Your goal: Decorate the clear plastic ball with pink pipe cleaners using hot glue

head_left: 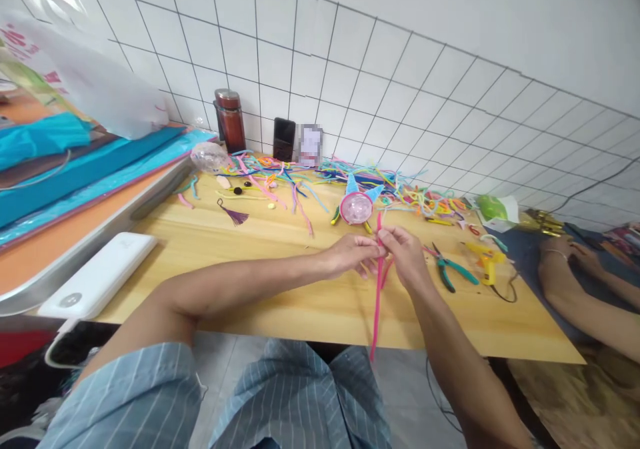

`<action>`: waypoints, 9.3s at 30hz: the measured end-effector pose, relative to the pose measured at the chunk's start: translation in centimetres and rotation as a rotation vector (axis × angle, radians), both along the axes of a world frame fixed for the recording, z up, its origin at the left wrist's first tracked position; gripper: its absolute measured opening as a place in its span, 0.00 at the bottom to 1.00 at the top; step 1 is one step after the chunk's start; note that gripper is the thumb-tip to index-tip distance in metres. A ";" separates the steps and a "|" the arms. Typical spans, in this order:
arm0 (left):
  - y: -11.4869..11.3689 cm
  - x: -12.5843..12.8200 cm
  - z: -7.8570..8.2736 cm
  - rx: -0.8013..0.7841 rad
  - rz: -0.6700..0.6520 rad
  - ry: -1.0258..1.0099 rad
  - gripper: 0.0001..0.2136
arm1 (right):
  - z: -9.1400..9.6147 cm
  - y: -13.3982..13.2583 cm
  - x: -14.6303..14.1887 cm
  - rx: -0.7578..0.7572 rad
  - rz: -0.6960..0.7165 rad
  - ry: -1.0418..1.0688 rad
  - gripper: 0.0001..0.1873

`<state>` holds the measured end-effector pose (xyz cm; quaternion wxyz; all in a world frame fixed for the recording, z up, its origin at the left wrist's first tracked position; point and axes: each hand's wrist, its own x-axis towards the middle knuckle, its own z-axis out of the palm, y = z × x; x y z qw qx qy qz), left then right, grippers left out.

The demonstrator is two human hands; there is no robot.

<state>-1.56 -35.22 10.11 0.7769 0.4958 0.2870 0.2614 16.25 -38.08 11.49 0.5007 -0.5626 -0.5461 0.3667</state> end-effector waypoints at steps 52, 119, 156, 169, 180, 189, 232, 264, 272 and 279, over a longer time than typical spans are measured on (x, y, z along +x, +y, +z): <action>36.1 1.6 -8.4 1.470 0.208 0.739 0.20 | -5.0 9.4 15.1 0.064 -0.034 -0.748 0.16; 15.0 -3.6 -7.7 0.718 0.200 0.160 0.47 | -7.7 12.3 6.1 -0.055 0.158 -0.087 0.43; 14.5 -3.4 -7.4 0.832 0.222 0.214 0.47 | -6.9 11.0 4.9 -0.055 0.089 -0.114 0.42; 13.9 -4.5 -7.3 0.811 0.266 0.249 0.44 | -3.2 8.3 7.9 -0.084 -0.045 -0.622 0.19; 14.0 -4.6 -8.2 0.849 0.408 0.251 0.33 | -3.8 2.8 2.2 -0.268 0.223 -1.172 0.10; 13.2 -4.8 -7.2 0.863 0.558 0.259 0.30 | 0.0 1.1 3.6 -0.243 0.477 -0.807 0.08; 4.8 -3.4 -6.0 0.003 0.319 -0.079 0.15 | -5.5 2.6 5.0 0.474 0.215 -0.849 0.08; 5.7 -3.8 -6.3 0.070 0.340 -0.071 0.25 | -6.2 2.9 5.4 0.386 0.208 -0.831 0.07; 5.4 -3.9 -6.2 0.119 0.298 -0.028 0.26 | -6.0 2.8 5.0 0.382 0.270 -0.813 0.05; 5.1 -3.8 -6.0 0.156 0.312 -0.008 0.24 | -5.4 2.6 4.4 0.375 0.277 -0.803 0.07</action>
